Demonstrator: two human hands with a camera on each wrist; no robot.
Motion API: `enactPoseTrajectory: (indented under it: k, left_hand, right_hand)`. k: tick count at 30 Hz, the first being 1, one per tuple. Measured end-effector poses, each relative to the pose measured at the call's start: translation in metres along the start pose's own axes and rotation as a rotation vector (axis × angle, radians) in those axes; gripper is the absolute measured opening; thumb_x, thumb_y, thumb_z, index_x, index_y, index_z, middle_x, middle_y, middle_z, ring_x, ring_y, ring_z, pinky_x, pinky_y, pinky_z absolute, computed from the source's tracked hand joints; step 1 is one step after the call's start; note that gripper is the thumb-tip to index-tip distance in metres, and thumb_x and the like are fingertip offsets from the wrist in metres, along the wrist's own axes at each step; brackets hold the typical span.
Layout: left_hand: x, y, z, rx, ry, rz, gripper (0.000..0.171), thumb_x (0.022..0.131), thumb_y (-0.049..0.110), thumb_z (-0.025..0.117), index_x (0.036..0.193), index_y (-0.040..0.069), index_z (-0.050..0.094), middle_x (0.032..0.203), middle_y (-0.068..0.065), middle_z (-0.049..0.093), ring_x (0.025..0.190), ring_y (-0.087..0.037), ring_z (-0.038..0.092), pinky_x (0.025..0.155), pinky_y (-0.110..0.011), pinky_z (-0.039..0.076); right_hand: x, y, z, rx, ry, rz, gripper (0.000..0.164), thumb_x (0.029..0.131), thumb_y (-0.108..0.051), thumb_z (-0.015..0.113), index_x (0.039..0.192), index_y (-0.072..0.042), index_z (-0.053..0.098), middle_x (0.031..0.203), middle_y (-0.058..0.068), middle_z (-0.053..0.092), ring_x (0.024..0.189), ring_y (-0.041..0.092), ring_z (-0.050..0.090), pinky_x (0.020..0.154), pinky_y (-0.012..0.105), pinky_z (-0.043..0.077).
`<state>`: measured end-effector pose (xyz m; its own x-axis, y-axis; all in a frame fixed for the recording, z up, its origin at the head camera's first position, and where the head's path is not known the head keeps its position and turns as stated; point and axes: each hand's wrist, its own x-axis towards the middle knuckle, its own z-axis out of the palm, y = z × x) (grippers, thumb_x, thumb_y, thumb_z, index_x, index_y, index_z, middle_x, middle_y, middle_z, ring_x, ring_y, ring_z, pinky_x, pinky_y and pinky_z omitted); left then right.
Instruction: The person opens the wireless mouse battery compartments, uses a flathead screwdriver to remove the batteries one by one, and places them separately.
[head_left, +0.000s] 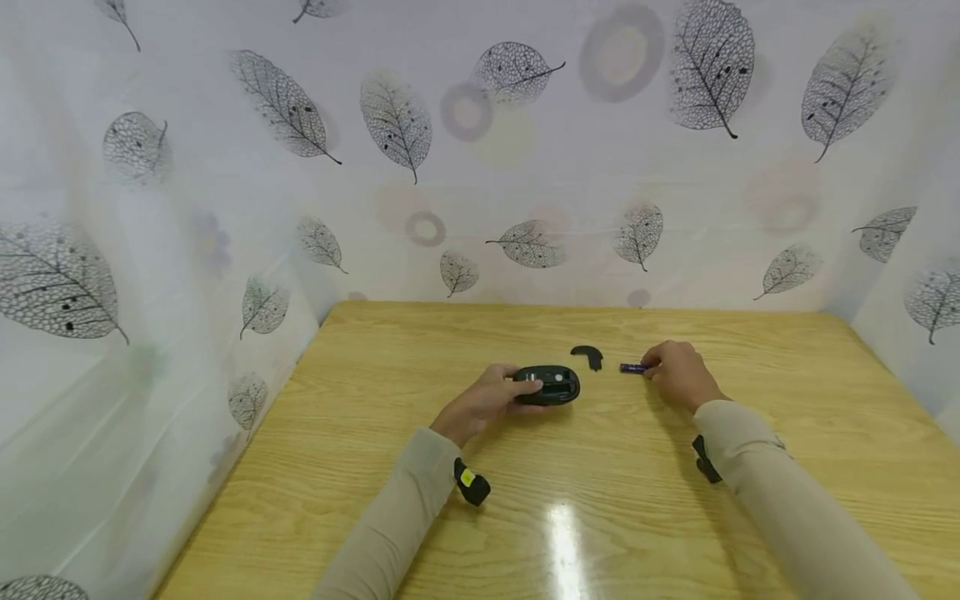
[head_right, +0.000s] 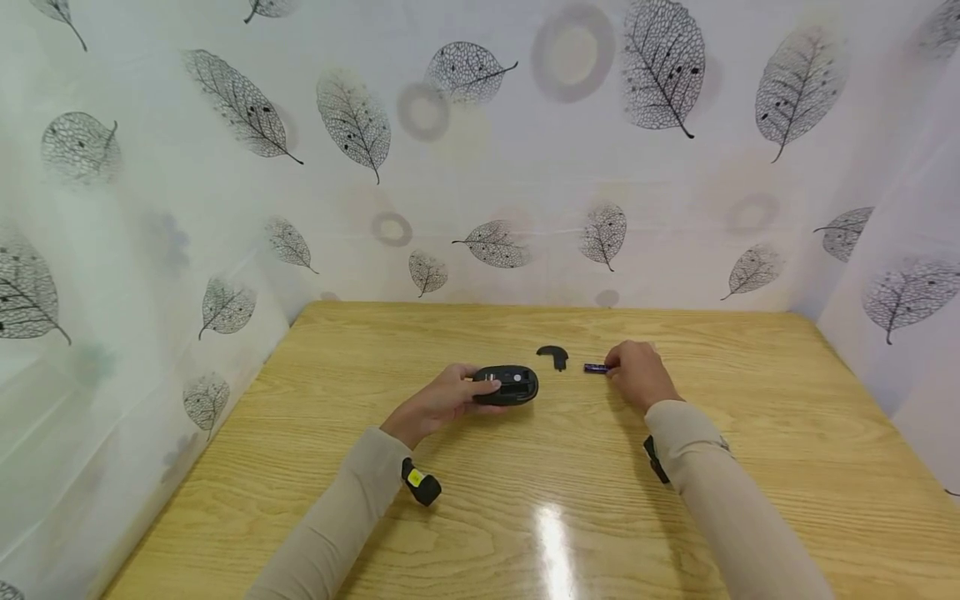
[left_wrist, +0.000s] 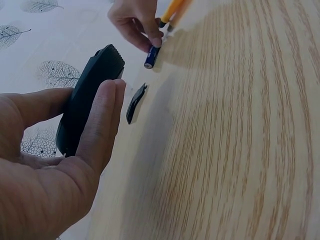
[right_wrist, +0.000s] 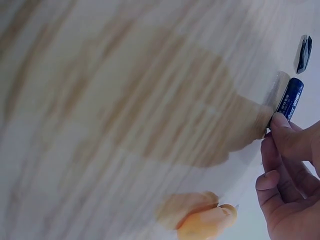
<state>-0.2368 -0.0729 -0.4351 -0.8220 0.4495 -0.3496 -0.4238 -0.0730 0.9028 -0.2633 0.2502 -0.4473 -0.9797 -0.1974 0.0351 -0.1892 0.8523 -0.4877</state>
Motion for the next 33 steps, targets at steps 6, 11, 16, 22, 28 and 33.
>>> enactPoseTrajectory:
  k: [6,11,16,22,28,33]
  left_hand:
    - [0.000,0.000,0.000,-0.004,0.002,-0.002,0.051,0.101,0.003,0.062,0.144,-0.011,0.039,0.138,-0.029,0.050,0.111,-0.038,0.067,0.097,-0.040,0.057]
    - [-0.001,-0.001,-0.001,-0.007,0.016,-0.010,0.050,0.101,0.004,0.062,0.144,-0.010,0.040,0.138,-0.029,0.049,0.111,-0.038,0.067,0.096,-0.039,0.058]
    - [-0.002,0.000,-0.001,0.001,0.015,-0.005,0.050,0.101,0.004,0.063,0.142,-0.011,0.041,0.137,-0.029,0.049,0.111,-0.038,0.066,0.094,-0.038,0.059]
    - [-0.001,-0.001,-0.002,0.020,0.011,-0.003,0.051,0.101,0.005,0.063,0.143,-0.012,0.040,0.136,-0.029,0.051,0.110,-0.038,0.067,0.093,-0.037,0.059]
    - [0.002,-0.002,-0.003,0.054,0.035,-0.010,0.051,0.099,0.003,0.064,0.143,-0.010,0.042,0.135,-0.030,0.050,0.108,-0.038,0.068,0.090,-0.037,0.060]
    - [0.003,-0.006,-0.004,0.153,0.095,-0.015,0.050,0.098,0.006,0.068,0.140,-0.007,0.045,0.132,-0.030,0.051,0.101,-0.036,0.071,0.085,-0.036,0.062]
  right_hand:
    - [0.000,0.002,0.001,0.028,-0.002,0.001,0.018,0.092,0.006,0.066,0.109,0.010,0.072,0.109,0.029,0.069,0.105,0.049,0.063,0.087,0.060,0.056]
    - [0.000,0.002,0.000,0.036,0.005,-0.008,0.021,0.091,0.007,0.066,0.112,0.011,0.070,0.109,0.029,0.069,0.103,0.047,0.065,0.087,0.060,0.056]
    - [-0.002,0.000,-0.003,0.040,-0.005,0.001,0.024,0.091,0.006,0.067,0.115,0.012,0.068,0.111,0.030,0.068,0.103,0.047,0.065,0.089,0.061,0.055]
    - [-0.005,-0.003,-0.010,0.039,-0.015,0.023,0.028,0.093,0.004,0.067,0.119,0.012,0.066,0.119,0.032,0.064,0.110,0.050,0.061,0.093,0.063,0.052]
    - [-0.007,-0.005,-0.016,0.039,-0.012,0.026,0.029,0.093,0.003,0.065,0.121,0.012,0.065,0.120,0.032,0.064,0.114,0.053,0.057,0.095,0.064,0.051]
    - [-0.007,-0.006,-0.019,0.036,-0.003,0.003,0.028,0.091,0.004,0.068,0.118,0.013,0.067,0.117,0.032,0.065,0.111,0.052,0.059,0.093,0.063,0.052]
